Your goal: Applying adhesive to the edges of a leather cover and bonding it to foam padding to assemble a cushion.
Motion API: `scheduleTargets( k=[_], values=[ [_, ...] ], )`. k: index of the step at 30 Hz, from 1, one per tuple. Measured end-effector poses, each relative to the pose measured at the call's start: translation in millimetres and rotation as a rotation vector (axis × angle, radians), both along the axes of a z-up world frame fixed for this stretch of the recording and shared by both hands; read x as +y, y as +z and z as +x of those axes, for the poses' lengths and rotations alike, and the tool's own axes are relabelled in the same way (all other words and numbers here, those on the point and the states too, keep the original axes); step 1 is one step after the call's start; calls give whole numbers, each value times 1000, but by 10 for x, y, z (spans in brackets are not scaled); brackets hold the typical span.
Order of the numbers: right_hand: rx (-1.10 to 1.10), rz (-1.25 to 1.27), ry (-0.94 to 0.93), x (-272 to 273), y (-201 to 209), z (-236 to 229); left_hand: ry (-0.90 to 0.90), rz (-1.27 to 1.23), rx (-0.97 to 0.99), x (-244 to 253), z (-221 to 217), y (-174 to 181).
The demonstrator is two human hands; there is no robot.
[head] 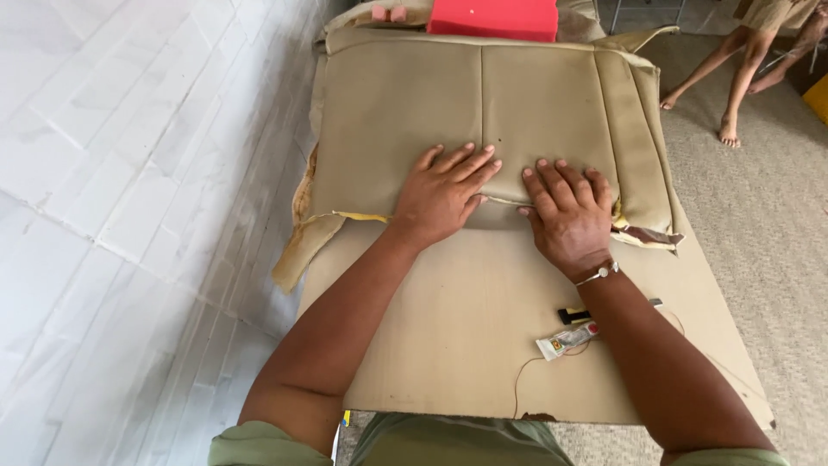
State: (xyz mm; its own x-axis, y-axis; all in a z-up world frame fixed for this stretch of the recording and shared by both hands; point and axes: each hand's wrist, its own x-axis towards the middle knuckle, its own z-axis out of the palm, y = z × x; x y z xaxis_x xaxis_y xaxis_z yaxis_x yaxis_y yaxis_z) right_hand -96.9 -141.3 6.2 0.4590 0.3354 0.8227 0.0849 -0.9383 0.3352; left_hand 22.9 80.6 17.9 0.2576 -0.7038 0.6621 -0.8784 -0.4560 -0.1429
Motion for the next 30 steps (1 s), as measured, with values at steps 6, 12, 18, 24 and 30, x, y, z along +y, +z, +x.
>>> scheduleTargets(
  k=[6, 12, 18, 24, 30],
  values=[
    [22, 23, 12, 44, 61, -58, -6, -33, -26, 9, 16, -13],
    [23, 26, 13, 49, 78, -64, 11, 17, -30, 6, 12, -18],
    [4, 23, -1, -20, -27, 23, 33, 37, -61, -26, 28, -63],
    [99, 38, 64, 65, 208, -160, -36, 70, 83, 52, 2, 84],
    [131, 125, 180, 41, 301, -256, -82, 156, 222, 126, -75, 354]
  ],
)
